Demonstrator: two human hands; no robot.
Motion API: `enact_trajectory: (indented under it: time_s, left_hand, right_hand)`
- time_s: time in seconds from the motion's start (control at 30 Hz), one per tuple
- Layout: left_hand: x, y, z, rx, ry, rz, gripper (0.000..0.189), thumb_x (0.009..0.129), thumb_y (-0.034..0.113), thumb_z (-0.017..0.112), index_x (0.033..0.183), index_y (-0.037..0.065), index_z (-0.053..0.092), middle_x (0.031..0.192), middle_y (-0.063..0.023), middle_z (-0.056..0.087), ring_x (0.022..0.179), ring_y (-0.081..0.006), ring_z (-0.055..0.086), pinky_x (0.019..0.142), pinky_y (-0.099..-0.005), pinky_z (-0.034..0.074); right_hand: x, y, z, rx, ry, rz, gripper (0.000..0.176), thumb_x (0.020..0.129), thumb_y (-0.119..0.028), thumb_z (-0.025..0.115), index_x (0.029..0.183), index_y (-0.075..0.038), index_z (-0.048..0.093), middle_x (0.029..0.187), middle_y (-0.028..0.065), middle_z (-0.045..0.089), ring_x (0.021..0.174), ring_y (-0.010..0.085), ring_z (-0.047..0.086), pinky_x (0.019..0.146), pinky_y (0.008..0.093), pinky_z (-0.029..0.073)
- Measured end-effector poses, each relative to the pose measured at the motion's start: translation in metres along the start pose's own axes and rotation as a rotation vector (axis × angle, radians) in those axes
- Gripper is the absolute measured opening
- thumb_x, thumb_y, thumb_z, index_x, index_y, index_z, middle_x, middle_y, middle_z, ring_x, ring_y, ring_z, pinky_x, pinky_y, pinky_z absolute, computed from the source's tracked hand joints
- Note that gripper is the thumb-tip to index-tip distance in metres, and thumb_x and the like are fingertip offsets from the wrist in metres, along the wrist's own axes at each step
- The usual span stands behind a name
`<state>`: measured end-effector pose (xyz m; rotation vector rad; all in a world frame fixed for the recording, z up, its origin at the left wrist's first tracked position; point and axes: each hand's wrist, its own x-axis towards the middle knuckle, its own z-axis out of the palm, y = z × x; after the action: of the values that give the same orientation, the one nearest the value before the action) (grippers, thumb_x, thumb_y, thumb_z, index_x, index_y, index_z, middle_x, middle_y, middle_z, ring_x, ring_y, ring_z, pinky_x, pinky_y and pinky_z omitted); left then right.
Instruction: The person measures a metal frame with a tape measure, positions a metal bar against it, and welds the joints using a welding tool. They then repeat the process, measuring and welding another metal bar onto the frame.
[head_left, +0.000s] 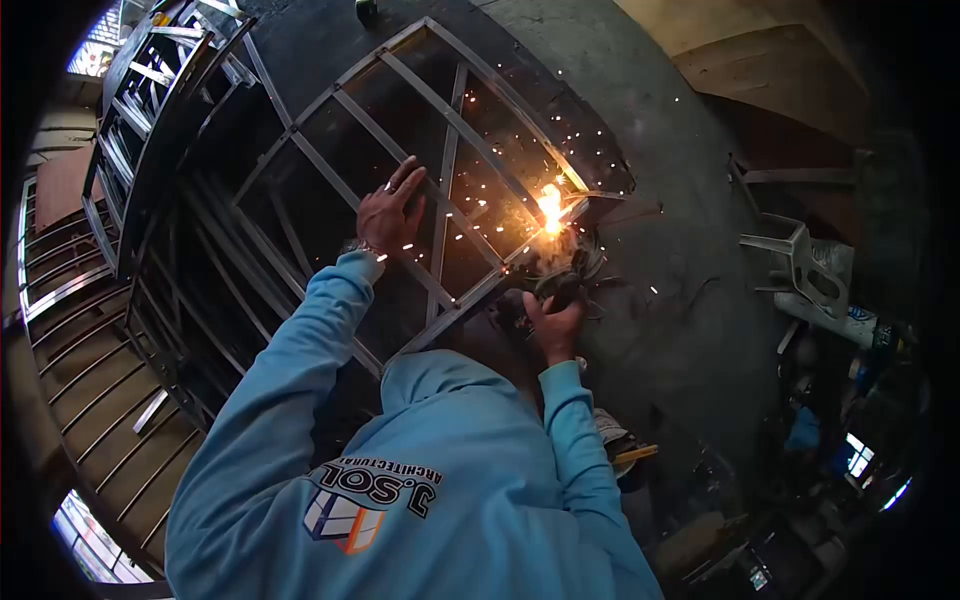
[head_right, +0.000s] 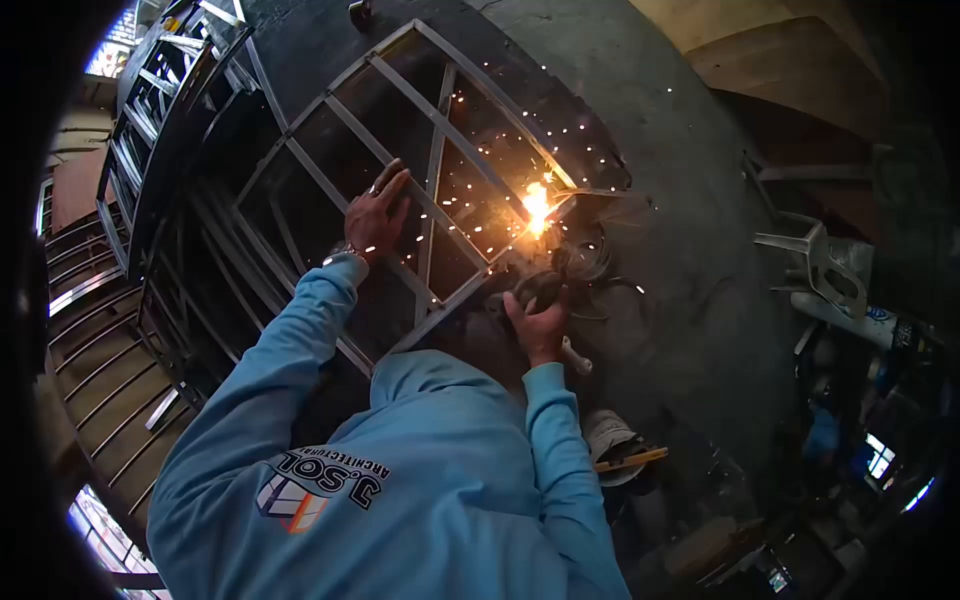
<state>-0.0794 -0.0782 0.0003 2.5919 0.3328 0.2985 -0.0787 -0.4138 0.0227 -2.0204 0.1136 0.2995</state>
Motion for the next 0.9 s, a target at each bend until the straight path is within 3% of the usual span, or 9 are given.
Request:
enact_trajectory:
  time_s: [0.07,0.13,0.3,0.37,0.4,0.63,0.9]
  left_hand:
    - [0.001,0.0,-0.003,0.015,-0.002,0.012,0.052,0.09,0.024,0.066,0.141,0.023,0.055,0.154,0.003,0.047,0.109,-0.0298,0.066,0.089,-0.0431,0.052]
    - [0.001,-0.001,-0.004,0.036,-0.018,0.027,0.053,0.09,0.025,0.066,0.142,0.024,0.054,0.155,0.0039,0.045,0.108,-0.0287,0.066,0.089,-0.0424,0.052]
    - [0.002,0.001,-0.005,0.037,-0.05,-0.014,0.053,0.091,0.027,0.065,0.142,0.024,0.054,0.155,0.0043,0.045,0.106,-0.0285,0.067,0.089,-0.0424,0.052]
    - [0.002,0.0,-0.004,0.036,-0.056,-0.018,0.052,0.091,0.028,0.064,0.142,0.024,0.054,0.155,0.0044,0.044,0.106,-0.0285,0.067,0.089,-0.0424,0.052]
    - [0.002,-0.001,-0.002,0.031,-0.06,-0.017,0.052,0.091,0.028,0.064,0.142,0.024,0.054,0.156,0.0047,0.044,0.105,-0.0284,0.067,0.089,-0.0424,0.051]
    - [0.001,0.001,-0.005,0.037,-0.078,-0.045,0.051,0.092,0.03,0.063,0.142,0.024,0.055,0.157,0.0055,0.043,0.101,-0.0281,0.067,0.09,-0.0423,0.05]
    - [0.001,-0.001,-0.004,0.04,-0.076,-0.042,0.049,0.093,0.029,0.062,0.142,0.023,0.055,0.157,0.0057,0.043,0.101,-0.0278,0.067,0.091,-0.042,0.051]
  right_hand:
    - [-0.004,-0.005,-0.001,0.126,0.071,-0.015,0.059,0.069,-0.035,0.091,0.104,0.0,0.058,0.08,0.0049,0.061,0.073,0.0172,0.062,0.066,0.0358,0.052]
    - [-0.006,-0.013,-0.013,-0.123,0.009,0.012,0.062,0.067,-0.034,0.092,0.105,0.002,0.058,0.081,0.0056,0.062,0.074,0.0173,0.063,0.068,0.0356,0.054]
    - [-0.033,-0.011,-0.012,-0.17,-0.013,-0.1,0.065,0.063,-0.032,0.093,0.106,0.003,0.059,0.088,0.0117,0.067,0.08,0.0211,0.067,0.07,0.0358,0.056]
    - [-0.041,-0.006,-0.006,0.111,-0.1,0.09,0.064,0.063,-0.032,0.092,0.105,0.004,0.06,0.089,0.0132,0.069,0.078,0.022,0.067,0.069,0.0363,0.056]
    - [-0.043,-0.003,-0.009,-0.105,-0.124,-0.046,0.063,0.064,-0.033,0.091,0.106,0.002,0.06,0.085,0.0096,0.068,0.074,0.0189,0.065,0.067,0.0339,0.056]
    - [-0.054,-0.025,-0.001,-0.199,-0.27,-0.002,0.059,0.066,-0.035,0.09,0.103,0.0,0.06,0.081,0.0087,0.067,0.069,0.0177,0.065,0.064,0.0345,0.055]
    - [-0.057,-0.018,0.006,-0.235,-0.247,-0.082,0.058,0.066,-0.035,0.09,0.099,0.001,0.059,0.079,0.0145,0.067,0.068,0.0326,0.067,0.068,0.042,0.054]
